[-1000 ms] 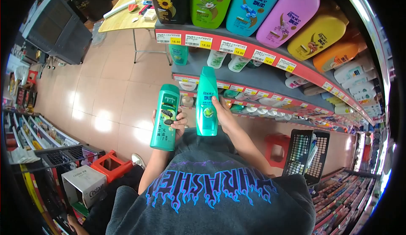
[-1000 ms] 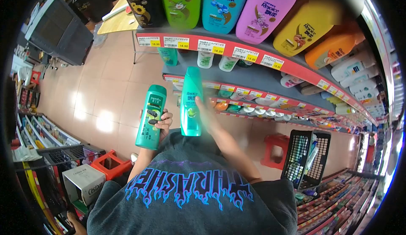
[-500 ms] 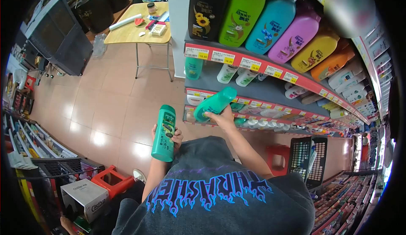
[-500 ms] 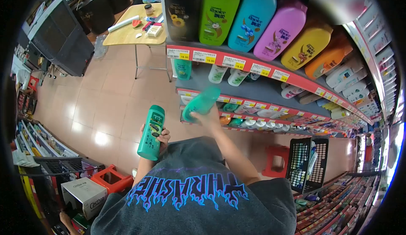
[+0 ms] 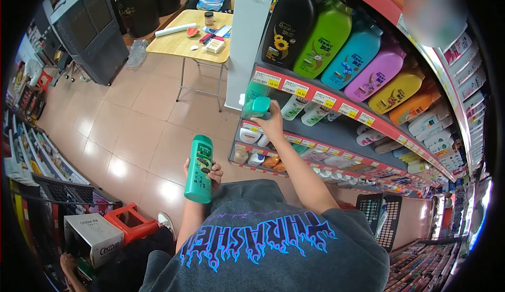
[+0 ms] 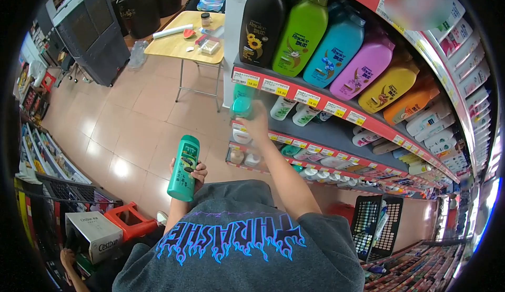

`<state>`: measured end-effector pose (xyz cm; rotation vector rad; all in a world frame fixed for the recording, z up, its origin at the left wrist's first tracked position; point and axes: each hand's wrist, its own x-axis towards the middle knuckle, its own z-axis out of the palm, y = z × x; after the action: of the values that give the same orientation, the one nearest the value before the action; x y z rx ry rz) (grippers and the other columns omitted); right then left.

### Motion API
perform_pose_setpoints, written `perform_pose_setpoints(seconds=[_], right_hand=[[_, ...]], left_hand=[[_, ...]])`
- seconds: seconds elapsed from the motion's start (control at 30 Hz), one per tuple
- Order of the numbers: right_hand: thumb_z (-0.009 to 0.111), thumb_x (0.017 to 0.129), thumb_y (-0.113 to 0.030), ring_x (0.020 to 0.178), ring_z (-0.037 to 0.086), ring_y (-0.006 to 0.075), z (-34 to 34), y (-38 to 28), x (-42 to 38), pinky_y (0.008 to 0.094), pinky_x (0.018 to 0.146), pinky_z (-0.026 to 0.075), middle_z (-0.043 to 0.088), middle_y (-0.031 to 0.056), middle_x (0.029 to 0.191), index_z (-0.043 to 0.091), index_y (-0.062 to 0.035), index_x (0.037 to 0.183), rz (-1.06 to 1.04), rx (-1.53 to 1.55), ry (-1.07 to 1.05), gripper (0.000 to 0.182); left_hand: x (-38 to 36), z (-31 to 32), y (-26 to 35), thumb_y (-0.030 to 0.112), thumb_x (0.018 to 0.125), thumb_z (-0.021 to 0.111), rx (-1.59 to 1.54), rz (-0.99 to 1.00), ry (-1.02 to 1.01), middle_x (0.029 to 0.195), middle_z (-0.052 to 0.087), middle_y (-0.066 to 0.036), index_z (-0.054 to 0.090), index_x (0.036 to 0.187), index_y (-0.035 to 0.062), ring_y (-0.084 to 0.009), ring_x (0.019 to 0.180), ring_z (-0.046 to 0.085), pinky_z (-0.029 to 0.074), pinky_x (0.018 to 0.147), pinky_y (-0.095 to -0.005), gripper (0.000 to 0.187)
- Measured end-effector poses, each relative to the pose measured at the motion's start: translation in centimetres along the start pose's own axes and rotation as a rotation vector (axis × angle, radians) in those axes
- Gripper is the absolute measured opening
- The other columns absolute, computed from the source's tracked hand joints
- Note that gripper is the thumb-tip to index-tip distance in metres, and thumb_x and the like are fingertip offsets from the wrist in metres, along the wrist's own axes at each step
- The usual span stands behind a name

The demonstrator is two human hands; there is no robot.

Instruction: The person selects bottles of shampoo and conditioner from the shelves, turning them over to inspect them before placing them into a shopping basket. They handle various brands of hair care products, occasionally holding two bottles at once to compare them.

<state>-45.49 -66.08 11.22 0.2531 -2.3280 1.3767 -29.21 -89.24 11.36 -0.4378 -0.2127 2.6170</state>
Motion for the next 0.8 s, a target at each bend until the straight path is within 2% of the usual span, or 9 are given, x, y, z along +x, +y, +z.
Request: perform_pose_setpoints(seconds=[0.2,0.33,0.43,0.53,0.63,0.8], right_hand=[[0.080,0.048,-0.007,0.090,0.055,0.0266,1.6,1.4,0.5,0.0334,0.077,0.046,0.054,0.0091,0.095,0.056,-0.0013,0.095,-0.045,-0.098,0.052,0.052],[0.081,0.048,-0.008,0.086,0.058,0.0285,1.3,-0.1,1.2,0.0349,0.075,0.047,0.057,0.0126,0.095,0.056,0.0000,0.094,0.018,-0.174,-0.015,0.053],[0.080,0.051,-0.013,0.098,0.051,0.0356,1.0,0.3,2.0,0.0388,0.083,0.043,0.055,0.0169,0.103,0.051,0.0000,0.103,0.164,-0.194,-0.098,0.062],[0.080,0.050,-0.012,0.098,0.053,0.0364,0.2,-0.3,2.6,0.0394,0.083,0.043,0.056,0.0189,0.103,0.048,0.0005,0.106,0.150,-0.209,-0.076,0.066],[0.081,0.049,-0.012,0.100,0.052,0.0370,-0.5,-1.3,3.1,0.0397,0.084,0.043,0.056,0.0210,0.103,0.044,0.0012,0.110,0.274,-0.130,-0.050,0.073],[0.083,0.049,-0.017,0.102,0.052,0.0377,-0.8,-0.2,3.7,0.0388,0.085,0.045,0.054,0.0235,0.108,0.037,0.0012,0.118,0.138,-0.266,-0.132,0.084]], left_hand=[[0.1,-0.2,-0.2,0.052,0.067,0.060,0.001,-0.010,0.037,0.078,0.041,-0.011,0.045,0.091,-0.0073,-0.0148,0.062,0.041,0.043,0.050,-0.0195,0.066],[0.1,-0.1,-0.7,0.054,0.068,0.058,0.013,-0.019,0.078,0.078,0.041,-0.011,0.045,0.090,-0.0070,-0.0152,0.062,0.041,0.043,0.050,-0.0200,0.065],[0.2,-0.2,-0.9,0.054,0.069,0.057,0.004,-0.034,0.091,0.077,0.042,-0.012,0.045,0.089,-0.0060,-0.0159,0.062,0.041,0.042,0.050,-0.0212,0.065],[0.3,-0.6,-1.0,0.054,0.068,0.057,-0.006,-0.048,0.100,0.077,0.043,-0.013,0.044,0.089,-0.0041,-0.0169,0.062,0.041,0.043,0.052,-0.0232,0.063],[0.4,-0.6,-1.2,0.054,0.068,0.057,-0.004,-0.041,0.136,0.077,0.044,-0.013,0.044,0.089,-0.0041,-0.0169,0.062,0.041,0.043,0.052,-0.0234,0.063],[0.9,-0.7,-1.3,0.053,0.069,0.057,0.011,-0.056,0.135,0.077,0.043,-0.013,0.044,0.089,-0.0042,-0.0172,0.062,0.042,0.043,0.051,-0.0235,0.063]])
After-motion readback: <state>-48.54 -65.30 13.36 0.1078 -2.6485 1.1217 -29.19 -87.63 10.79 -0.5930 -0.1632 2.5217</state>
